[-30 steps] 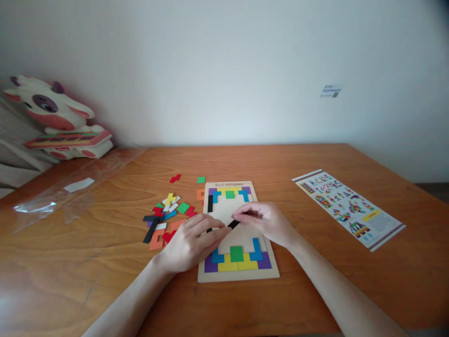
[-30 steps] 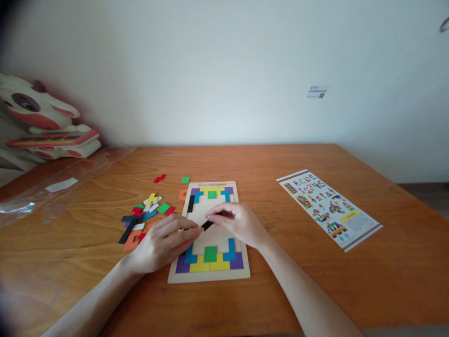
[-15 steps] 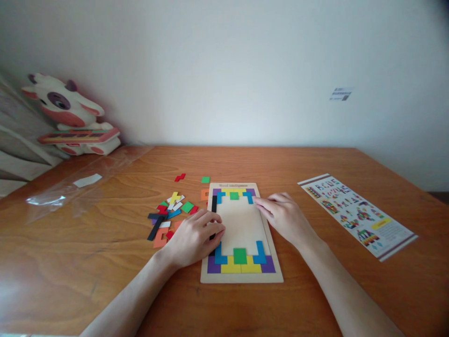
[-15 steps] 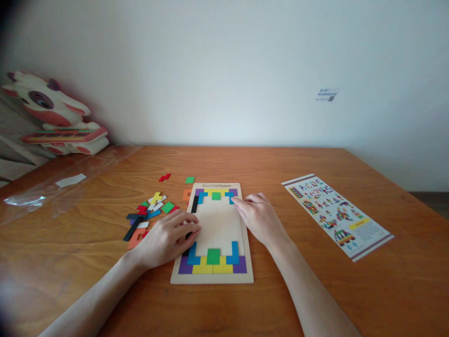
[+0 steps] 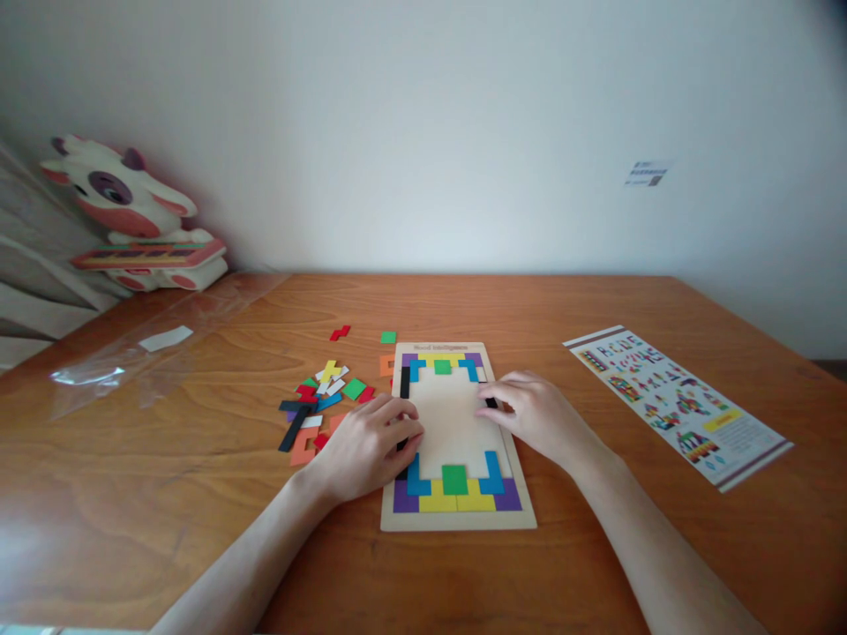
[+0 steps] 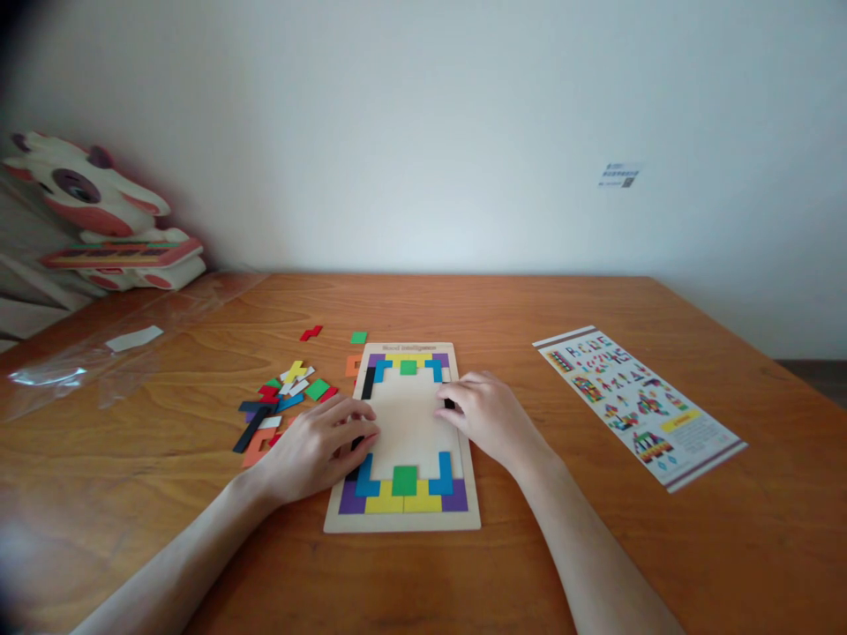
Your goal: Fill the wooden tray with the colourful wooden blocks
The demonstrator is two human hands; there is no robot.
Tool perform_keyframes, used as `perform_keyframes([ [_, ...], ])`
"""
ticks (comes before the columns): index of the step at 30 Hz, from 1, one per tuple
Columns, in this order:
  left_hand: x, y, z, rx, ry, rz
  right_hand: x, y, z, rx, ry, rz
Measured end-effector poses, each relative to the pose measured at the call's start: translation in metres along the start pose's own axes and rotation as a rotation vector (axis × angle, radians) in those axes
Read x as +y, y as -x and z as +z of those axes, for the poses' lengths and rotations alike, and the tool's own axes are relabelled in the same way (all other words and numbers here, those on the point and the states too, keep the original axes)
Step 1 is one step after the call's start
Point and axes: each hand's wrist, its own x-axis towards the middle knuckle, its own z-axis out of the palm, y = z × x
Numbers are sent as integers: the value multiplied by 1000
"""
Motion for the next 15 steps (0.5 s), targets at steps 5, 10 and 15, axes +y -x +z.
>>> perform_keyframes([
  [5, 0, 0, 0, -4, -4, 1, 2, 1, -4, -34, -82, 75],
  [10, -1, 2, 1, -17, 15, -9, 21, 5, -3, -48, -253, 118],
  [15, -3, 3, 1, -42, 24, -12, 27, 5, 4, -29, -281, 171],
])
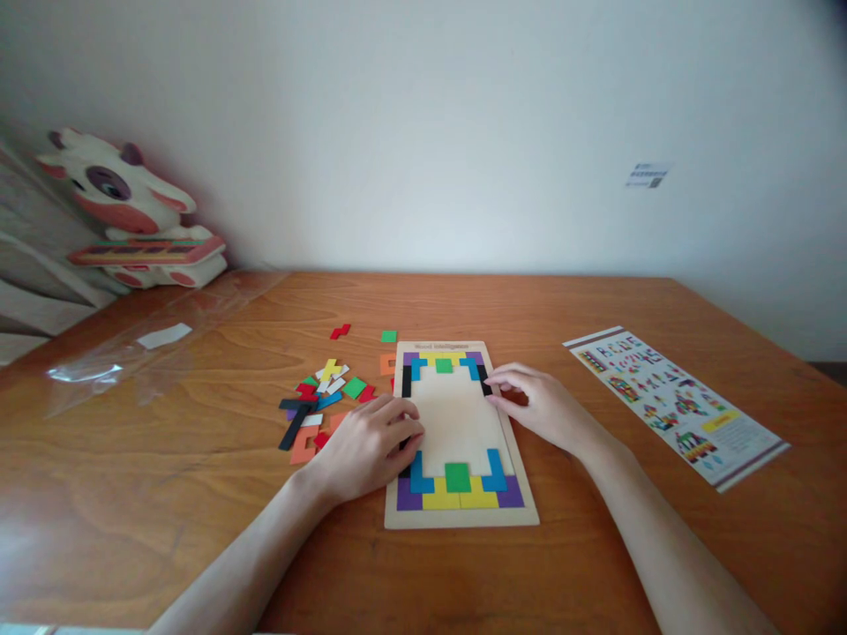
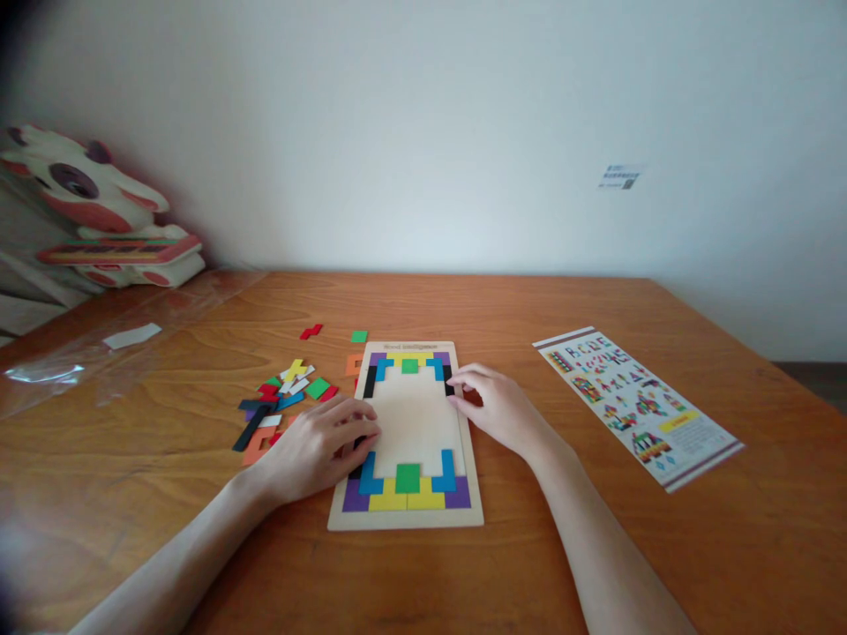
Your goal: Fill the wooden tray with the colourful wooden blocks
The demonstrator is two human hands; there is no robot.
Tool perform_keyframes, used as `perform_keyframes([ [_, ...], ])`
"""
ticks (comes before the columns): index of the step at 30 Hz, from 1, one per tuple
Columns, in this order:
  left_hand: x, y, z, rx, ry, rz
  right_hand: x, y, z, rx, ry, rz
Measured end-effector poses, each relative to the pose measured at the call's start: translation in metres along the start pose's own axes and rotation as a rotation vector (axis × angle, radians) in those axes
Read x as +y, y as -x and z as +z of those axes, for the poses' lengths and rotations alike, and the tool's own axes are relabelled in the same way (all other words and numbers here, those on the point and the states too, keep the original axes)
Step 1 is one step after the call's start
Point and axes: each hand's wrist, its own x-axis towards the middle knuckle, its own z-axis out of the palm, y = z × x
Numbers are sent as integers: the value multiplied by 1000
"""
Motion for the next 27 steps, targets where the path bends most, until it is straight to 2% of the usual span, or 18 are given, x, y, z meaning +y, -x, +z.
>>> perform_keyframes([
  [6, 2, 0, 2, -1, -35, 6, -5, -2, 5, 33, 25, 22],
  [8, 0, 0, 0, 22, -141, -77, -6, -1, 5, 40, 23, 27],
  [10, -5, 1, -7, 52, -320, -285, -7, -1, 5, 48, 19, 28],
  [13, -23, 10, -31, 36, -521, -685, -7, -1, 6, 57, 7, 34],
  [15, -38, 21, -53, 3, -463, -877, -6, -1, 7, 59, 2, 40],
  [17, -53, 34, -74, -74, -341, -1000, -4, -1, 8, 58, -2, 43],
  [20, -68, 53, -93, -200, -143, -1015, -3, -2, 9, 62, 2, 43],
  [23, -74, 62, -98, -362, -14, -1006, -4, -3, 9, 66, 13, 41],
  [27, -79, 59, -99, -413, 107, -1006, -4, -3, 9, 64, -6, 41],
])
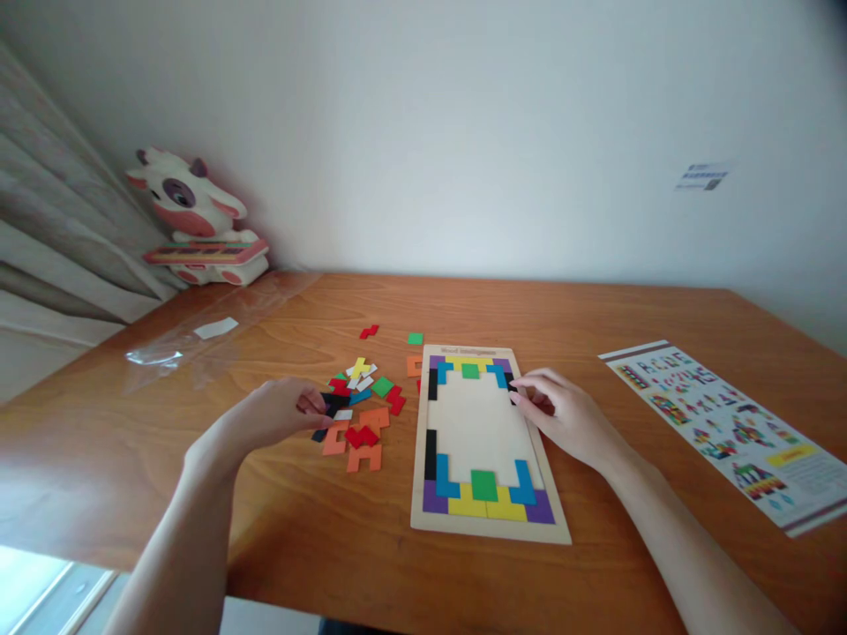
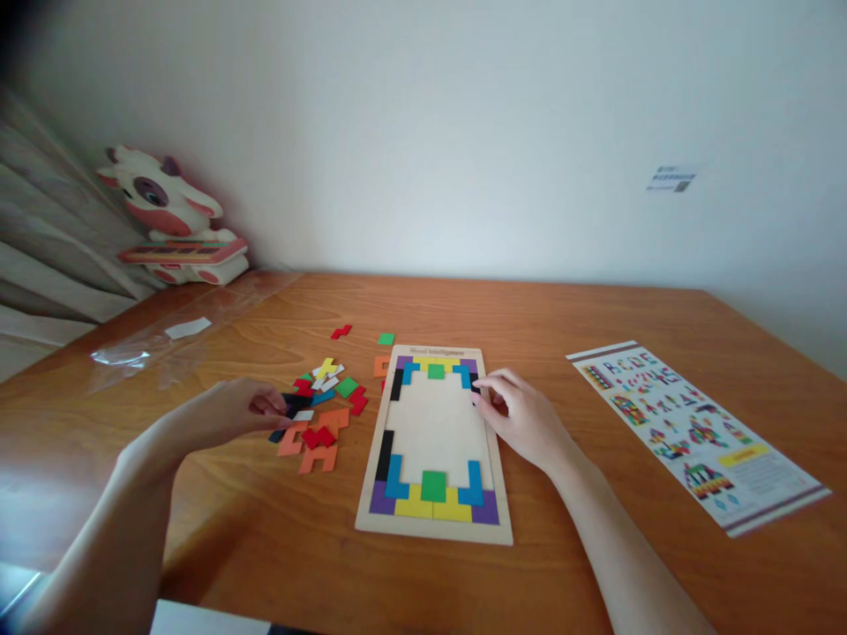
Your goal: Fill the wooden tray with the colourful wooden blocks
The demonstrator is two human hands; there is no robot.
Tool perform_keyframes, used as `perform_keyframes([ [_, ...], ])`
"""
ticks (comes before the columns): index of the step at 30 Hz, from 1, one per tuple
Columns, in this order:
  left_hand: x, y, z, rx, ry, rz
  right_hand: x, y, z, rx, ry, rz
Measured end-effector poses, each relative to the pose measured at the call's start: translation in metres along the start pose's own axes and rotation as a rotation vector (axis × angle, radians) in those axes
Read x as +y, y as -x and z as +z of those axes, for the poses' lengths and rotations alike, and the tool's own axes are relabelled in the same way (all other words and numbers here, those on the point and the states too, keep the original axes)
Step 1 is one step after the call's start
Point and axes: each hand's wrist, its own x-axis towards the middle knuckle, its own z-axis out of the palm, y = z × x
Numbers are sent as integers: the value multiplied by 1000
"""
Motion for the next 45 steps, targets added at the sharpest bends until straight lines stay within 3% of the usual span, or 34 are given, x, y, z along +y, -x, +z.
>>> perform_keyframes([
  [5, 7, -7, -2, -96, -52, 72, 0, 0, 0, 1, -9, 6],
  [10, 14, -8, -3, -77, -158, 98, 1, -1, 1, 20, -35, 18],
  [14, 39, -7, -5, 6, -13, 217, 1, -3, 1, 46, -127, 50],
  [16, 65, -9, 5, 146, 117, 317, -2, -3, 1, 72, -187, 67],
  [19, 109, -13, 36, 315, 346, 511, -11, -3, 1, 36, -368, 104],
  [23, 142, -16, 81, 246, 416, 780, -25, -1, 6, -158, -661, 128],
  [26, 143, -15, 99, 272, 451, 849, -31, 0, 11, -205, -728, 132],
  [29, 141, -14, 105, 282, 485, 862, -34, 1, 13, -228, -737, 128],
  [35, 143, -11, 108, 265, 492, 864, -33, 1, 13, -225, -777, 150],
  [39, 138, -10, 107, 284, 426, 936, -36, 0, 7, -212, -738, 156],
  [45, 138, -10, 111, 333, 397, 997, -40, 1, 8, -282, -764, 159],
])
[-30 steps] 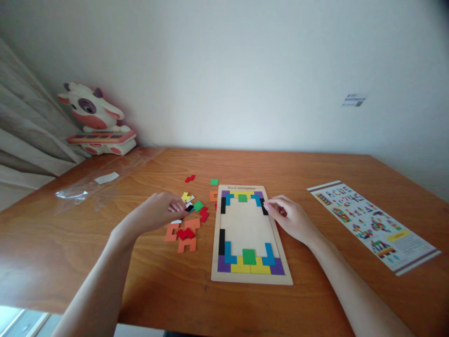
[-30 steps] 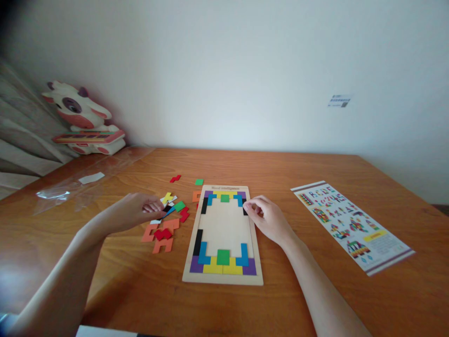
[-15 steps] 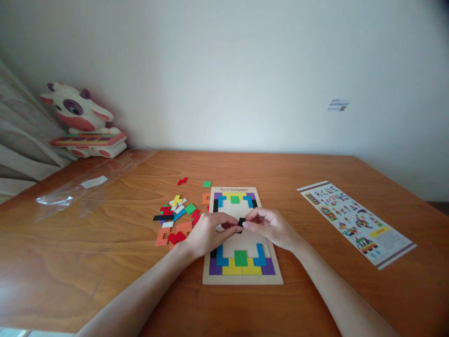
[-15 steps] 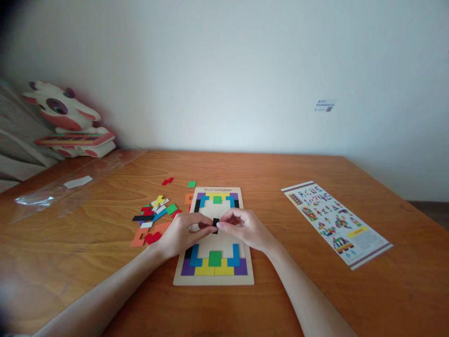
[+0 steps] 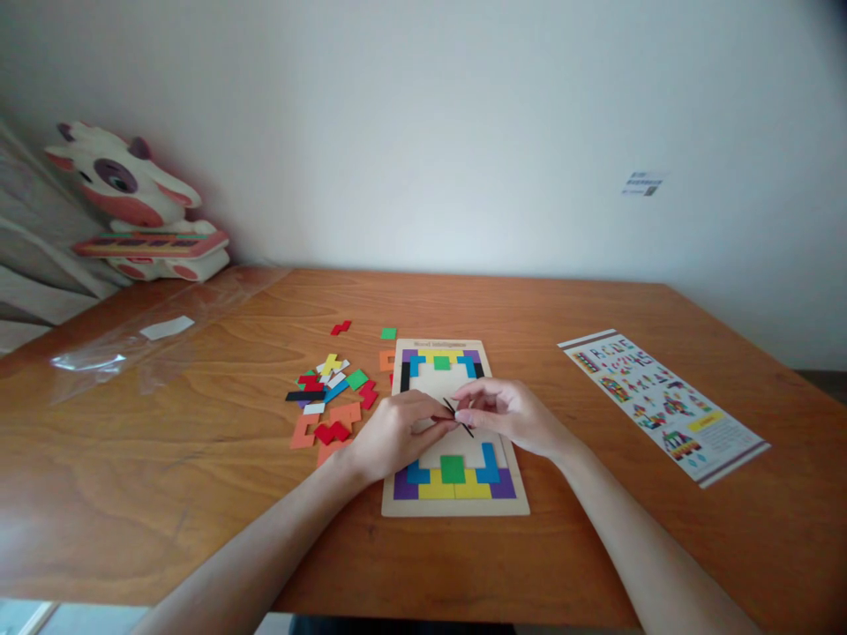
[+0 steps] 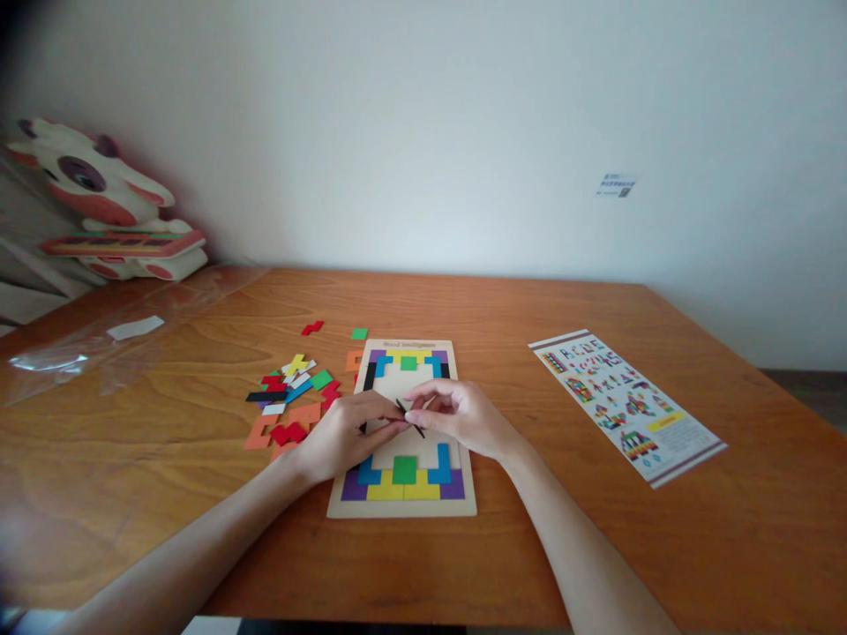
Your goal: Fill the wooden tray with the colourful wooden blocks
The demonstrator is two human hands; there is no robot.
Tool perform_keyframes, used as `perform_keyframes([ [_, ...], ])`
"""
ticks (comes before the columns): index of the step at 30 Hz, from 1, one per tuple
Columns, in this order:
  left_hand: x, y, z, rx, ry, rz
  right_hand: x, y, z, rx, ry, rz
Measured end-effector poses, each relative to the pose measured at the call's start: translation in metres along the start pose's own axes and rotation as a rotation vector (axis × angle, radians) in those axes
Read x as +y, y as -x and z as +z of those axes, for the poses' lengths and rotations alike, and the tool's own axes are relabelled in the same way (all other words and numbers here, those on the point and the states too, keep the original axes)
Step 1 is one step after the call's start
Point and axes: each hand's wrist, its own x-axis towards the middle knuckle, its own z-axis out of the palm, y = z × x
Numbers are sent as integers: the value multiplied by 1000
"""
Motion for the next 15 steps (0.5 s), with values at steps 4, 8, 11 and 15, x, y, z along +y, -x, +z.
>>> perform_keyframes([
  [4, 2, 0, 3, -10, -6, 18, 5, -1, 2, -4, 26, -2],
  [8, 4, -1, 1, 1, 11, 13, 6, -2, 1, -44, -19, 45],
  [11, 5, -1, 2, -16, 13, -9, 5, -1, -2, -34, -77, 48],
  [15, 3, 0, 3, -30, -19, 67, 6, 0, -4, -24, -169, 70],
])
